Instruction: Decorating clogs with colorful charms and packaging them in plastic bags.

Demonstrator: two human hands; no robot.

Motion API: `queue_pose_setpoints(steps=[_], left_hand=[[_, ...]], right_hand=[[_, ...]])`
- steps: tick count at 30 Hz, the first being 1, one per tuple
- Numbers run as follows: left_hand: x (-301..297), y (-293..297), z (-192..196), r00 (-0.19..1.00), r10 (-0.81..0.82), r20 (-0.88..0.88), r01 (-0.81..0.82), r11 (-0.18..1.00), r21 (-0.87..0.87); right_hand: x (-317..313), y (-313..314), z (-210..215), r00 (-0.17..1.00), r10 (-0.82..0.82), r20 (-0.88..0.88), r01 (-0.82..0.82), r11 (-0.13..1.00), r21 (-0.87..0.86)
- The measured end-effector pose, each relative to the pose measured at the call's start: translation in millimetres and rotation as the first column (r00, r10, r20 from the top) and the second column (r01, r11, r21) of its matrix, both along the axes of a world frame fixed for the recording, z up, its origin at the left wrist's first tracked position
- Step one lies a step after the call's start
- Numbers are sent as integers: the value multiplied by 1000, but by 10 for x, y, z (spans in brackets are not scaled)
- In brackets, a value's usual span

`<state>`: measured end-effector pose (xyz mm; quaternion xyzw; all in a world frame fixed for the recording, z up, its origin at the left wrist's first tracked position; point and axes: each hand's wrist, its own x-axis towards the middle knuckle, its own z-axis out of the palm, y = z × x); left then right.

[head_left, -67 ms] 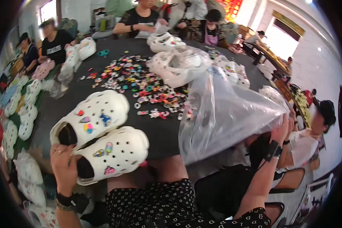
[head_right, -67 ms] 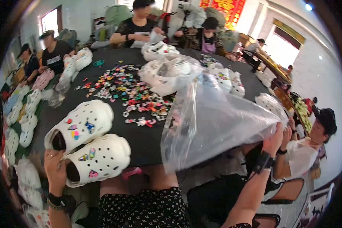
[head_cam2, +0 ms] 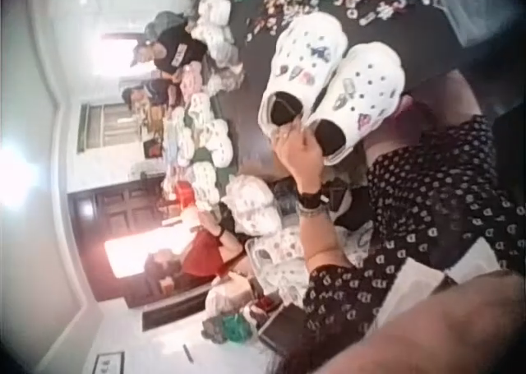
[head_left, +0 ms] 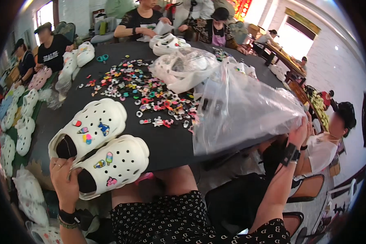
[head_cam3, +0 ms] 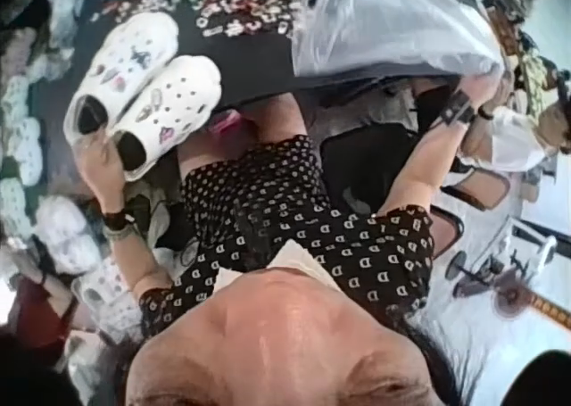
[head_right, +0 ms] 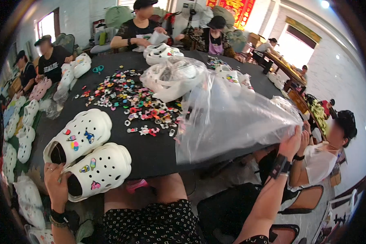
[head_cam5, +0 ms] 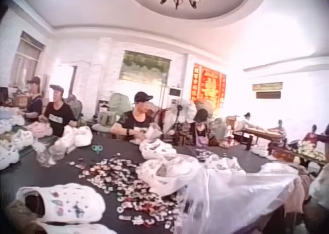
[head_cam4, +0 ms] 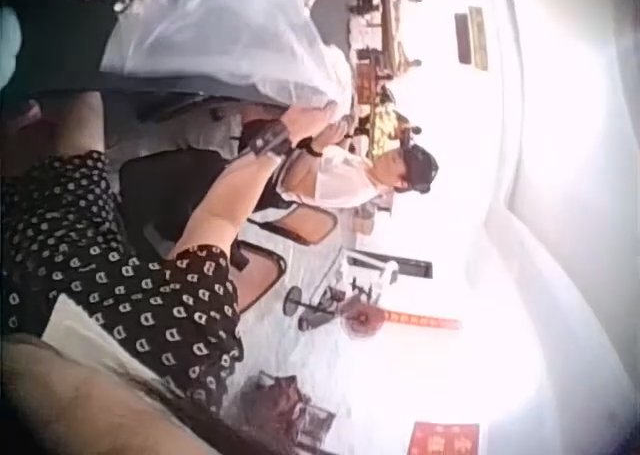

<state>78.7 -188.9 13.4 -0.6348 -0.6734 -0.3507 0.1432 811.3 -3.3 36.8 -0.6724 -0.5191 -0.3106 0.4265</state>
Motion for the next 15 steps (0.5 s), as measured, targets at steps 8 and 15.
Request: queue_pose_setpoints(steps=[8, 15], left_hand=[[15, 235, -89, 997, 62, -42, -63, 997, -35], [-299, 492, -76, 985, 165, 52, -150, 964, -218]], right_hand=[[-411, 38, 35, 871, 397, -289, -338, 912, 232], [-1489, -570, 564, 990, 139, 14, -137, 946, 292]])
